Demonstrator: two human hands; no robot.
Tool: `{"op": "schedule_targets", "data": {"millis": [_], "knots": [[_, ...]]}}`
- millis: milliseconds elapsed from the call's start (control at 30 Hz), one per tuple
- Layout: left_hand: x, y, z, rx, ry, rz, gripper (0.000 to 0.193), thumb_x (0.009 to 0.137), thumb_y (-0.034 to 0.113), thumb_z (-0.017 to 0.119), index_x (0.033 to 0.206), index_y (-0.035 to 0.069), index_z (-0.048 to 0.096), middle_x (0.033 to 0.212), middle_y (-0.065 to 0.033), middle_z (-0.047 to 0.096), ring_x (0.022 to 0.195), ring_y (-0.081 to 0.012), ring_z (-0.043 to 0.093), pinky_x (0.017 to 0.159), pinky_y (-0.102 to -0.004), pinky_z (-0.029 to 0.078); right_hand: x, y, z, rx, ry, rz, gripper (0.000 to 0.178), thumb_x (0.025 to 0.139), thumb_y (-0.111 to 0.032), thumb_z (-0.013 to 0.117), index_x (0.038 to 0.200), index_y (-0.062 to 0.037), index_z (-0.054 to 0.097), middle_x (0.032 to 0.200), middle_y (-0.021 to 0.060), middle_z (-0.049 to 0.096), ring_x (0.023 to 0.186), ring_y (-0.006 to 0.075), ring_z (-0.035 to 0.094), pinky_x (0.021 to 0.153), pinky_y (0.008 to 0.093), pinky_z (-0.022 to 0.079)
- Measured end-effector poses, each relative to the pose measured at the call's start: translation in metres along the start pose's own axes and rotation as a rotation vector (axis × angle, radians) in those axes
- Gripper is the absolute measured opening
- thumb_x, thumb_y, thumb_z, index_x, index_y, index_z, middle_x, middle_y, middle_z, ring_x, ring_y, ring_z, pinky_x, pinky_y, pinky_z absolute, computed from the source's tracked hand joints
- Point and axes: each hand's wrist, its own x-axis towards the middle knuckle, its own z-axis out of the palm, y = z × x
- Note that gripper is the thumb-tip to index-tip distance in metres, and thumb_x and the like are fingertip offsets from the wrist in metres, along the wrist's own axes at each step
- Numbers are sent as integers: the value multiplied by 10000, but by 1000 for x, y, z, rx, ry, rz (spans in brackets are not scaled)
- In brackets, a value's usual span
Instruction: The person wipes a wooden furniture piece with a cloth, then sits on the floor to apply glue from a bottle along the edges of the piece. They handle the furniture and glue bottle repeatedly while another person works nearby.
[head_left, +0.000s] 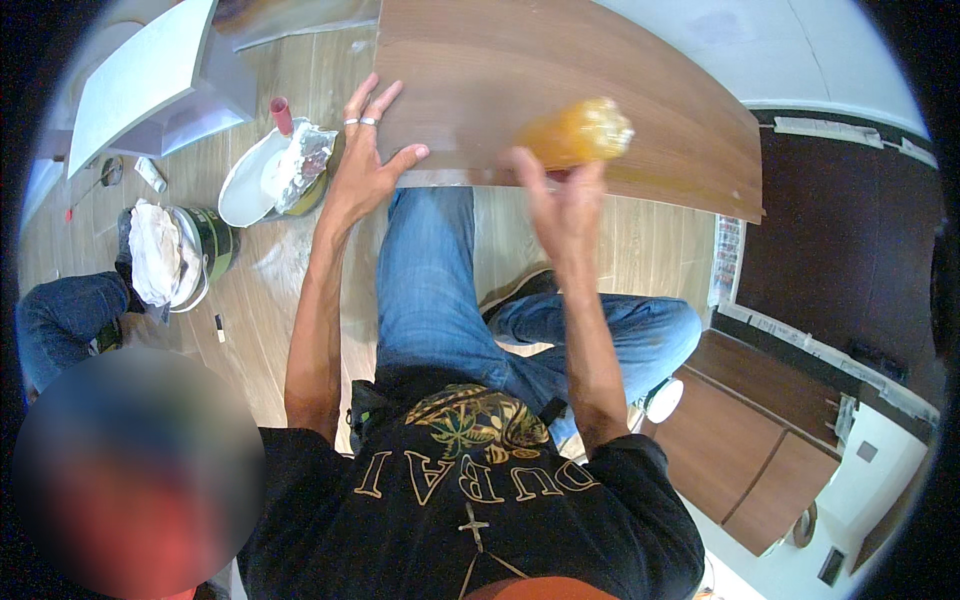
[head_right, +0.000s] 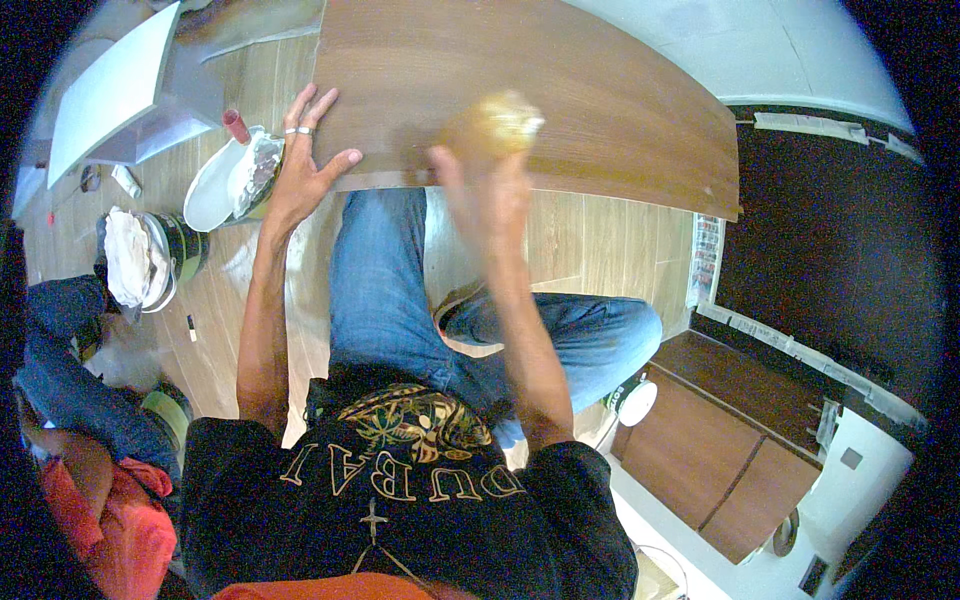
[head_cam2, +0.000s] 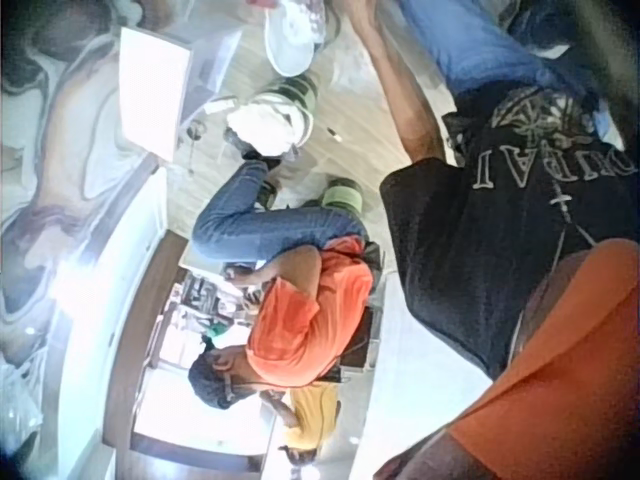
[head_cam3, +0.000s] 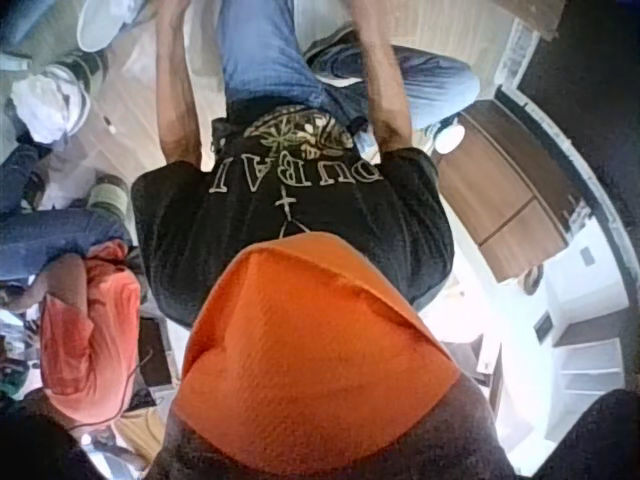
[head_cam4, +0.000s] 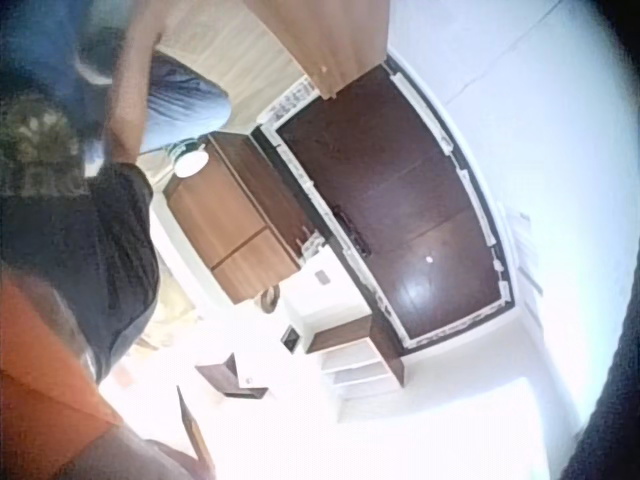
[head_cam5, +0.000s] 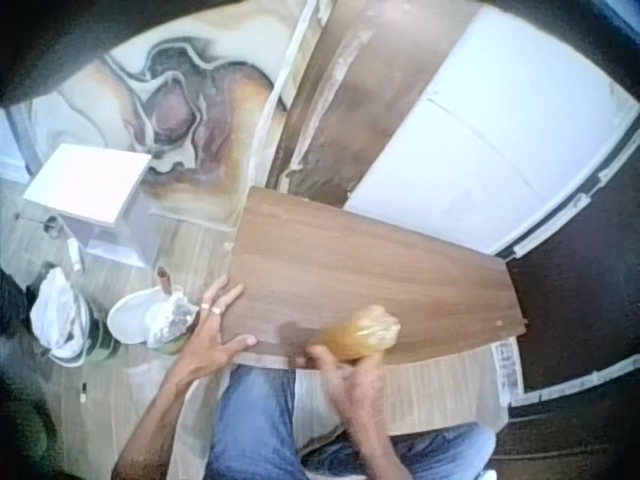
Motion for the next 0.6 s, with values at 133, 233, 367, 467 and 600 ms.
{"op": "schedule_targets", "data": {"millis": [133,233,367,467,600], "knots": [[-1,-3,-1,8,13,15,816,813,280,815,1512,126,423,1623,-145,183,1496,-365,228,1211,-497,268,-6,-32,20,83,-117,-78,615,828,-294,852,1245,20,526,1110,175,692,982,254,695,830,388,573],[-2,-8,0,-19,25,24,823,818,337,811,1518,150,422,1615,-154,213,1496,-365,230,1215,-489,257,-1,20,-6,78,-17,49,577,837,-286,845,1224,19,545,1074,169,704,971,234,700,822,375,576],[-3,-4,-1,-22,11,2,814,821,340,810,1512,149,426,1615,-163,207,1494,-367,231,1217,-495,253,-6,9,-14,149,8,235,528,864,-260,822,1212,20,541,1089,166,691,963,232,699,831,366,576],[-4,-8,1,1,20,20,815,821,346,809,1512,150,424,1614,-169,205,1493,-370,234,1217,-493,253,-17,-32,18,61,-59,13,559,868,-280,808,1232,44,535,1082,205,698,954,325,704,819,410,561],[-4,-12,-2,9,33,46,817,818,348,811,1512,154,425,1614,-165,209,1492,-370,239,1216,-487,258,-12,-22,10,25,-77,11,565,900,-232,785,1284,30,463,1140,177,668,990,247,689,854,365,575]]}}
